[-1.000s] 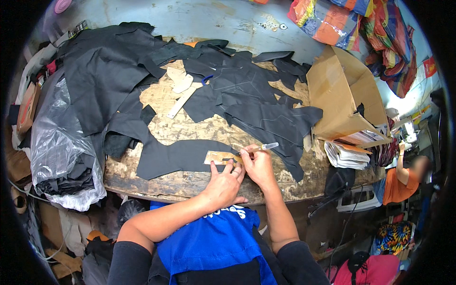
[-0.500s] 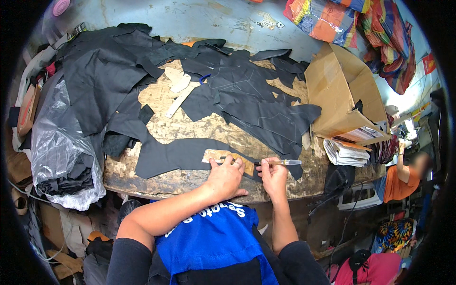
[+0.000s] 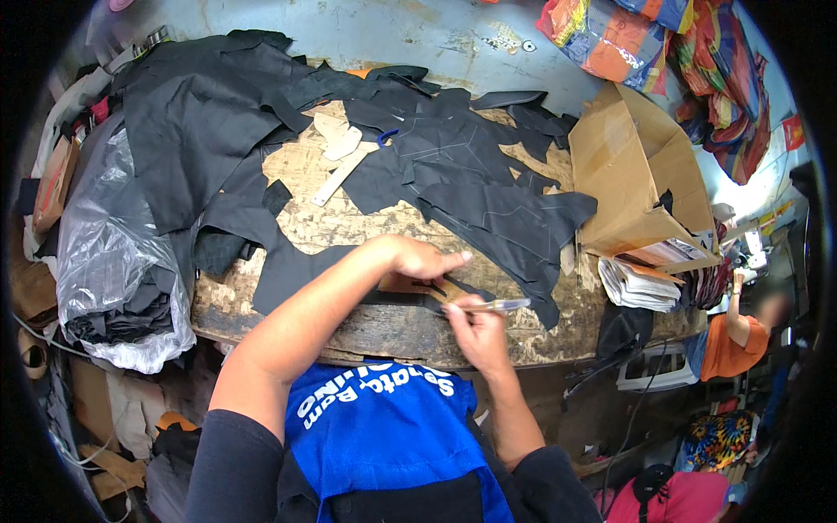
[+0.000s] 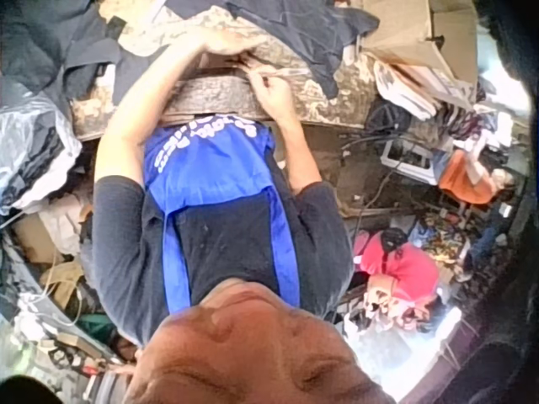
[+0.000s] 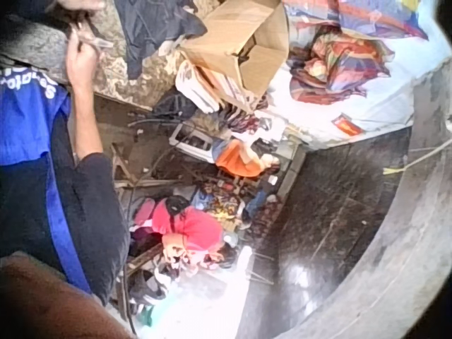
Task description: The person lays out black fabric on a worktable, places a cardboard pattern on top, and traces the outline with a white marker. They then use scissors to cut along the traced lines, producing a shaped fabric piece.
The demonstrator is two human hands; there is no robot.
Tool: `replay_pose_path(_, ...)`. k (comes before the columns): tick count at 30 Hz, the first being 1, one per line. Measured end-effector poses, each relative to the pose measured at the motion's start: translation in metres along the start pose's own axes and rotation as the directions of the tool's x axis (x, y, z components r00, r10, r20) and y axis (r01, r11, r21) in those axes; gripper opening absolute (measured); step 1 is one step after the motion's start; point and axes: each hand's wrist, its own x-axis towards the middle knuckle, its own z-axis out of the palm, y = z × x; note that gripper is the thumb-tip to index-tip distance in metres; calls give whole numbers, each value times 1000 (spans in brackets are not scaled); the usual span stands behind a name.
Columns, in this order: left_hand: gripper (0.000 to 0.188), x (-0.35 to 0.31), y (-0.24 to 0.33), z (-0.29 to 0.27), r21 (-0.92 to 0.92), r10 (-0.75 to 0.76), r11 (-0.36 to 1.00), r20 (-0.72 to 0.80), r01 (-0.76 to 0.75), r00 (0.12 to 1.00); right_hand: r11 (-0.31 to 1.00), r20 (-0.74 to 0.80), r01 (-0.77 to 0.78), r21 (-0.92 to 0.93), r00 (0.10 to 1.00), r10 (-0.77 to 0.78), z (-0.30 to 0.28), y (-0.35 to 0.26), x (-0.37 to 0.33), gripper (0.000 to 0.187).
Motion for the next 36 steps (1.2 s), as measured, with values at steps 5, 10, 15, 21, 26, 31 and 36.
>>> replay_pose_path(5, 94, 4, -10, -13, -283, -99, 947, 195, 152, 976, 986, 77, 62, 152, 994, -74, 51, 1, 22, 8)
replay_pose_path(10, 96, -7, -8, -16, -334, 0, 939, 238, 82, 971, 948, 41, 312, -66, 950, -310, 63, -10, 35, 8)
replay_pose_path(15, 96, -2, -9, -17, -308, -20, 947, 223, 90, 975, 987, 81, -59, -150, 994, 72, 54, -15, 33, 6)
replay_pose_path(21, 97, 0, -12, -16, -353, -9, 931, 240, 95, 971, 919, 73, 374, -126, 927, -368, 62, -13, 39, 6)
replay_pose_path(26, 97, -4, -9, -16, -229, -48, 969, 189, 91, 981, 983, 9, 134, -125, 991, -134, 34, -5, 28, 7)
replay_pose_path(31, 94, -15, -1, -11, -129, -54, 989, 87, 65, 995, 967, -94, -122, -222, 990, 103, -19, 10, 2, 12)
replay_pose_path(36, 81, -37, 12, 23, 178, 157, 976, -198, -123, 968, 974, -109, 11, -224, 993, -37, -26, 17, -8, 9)
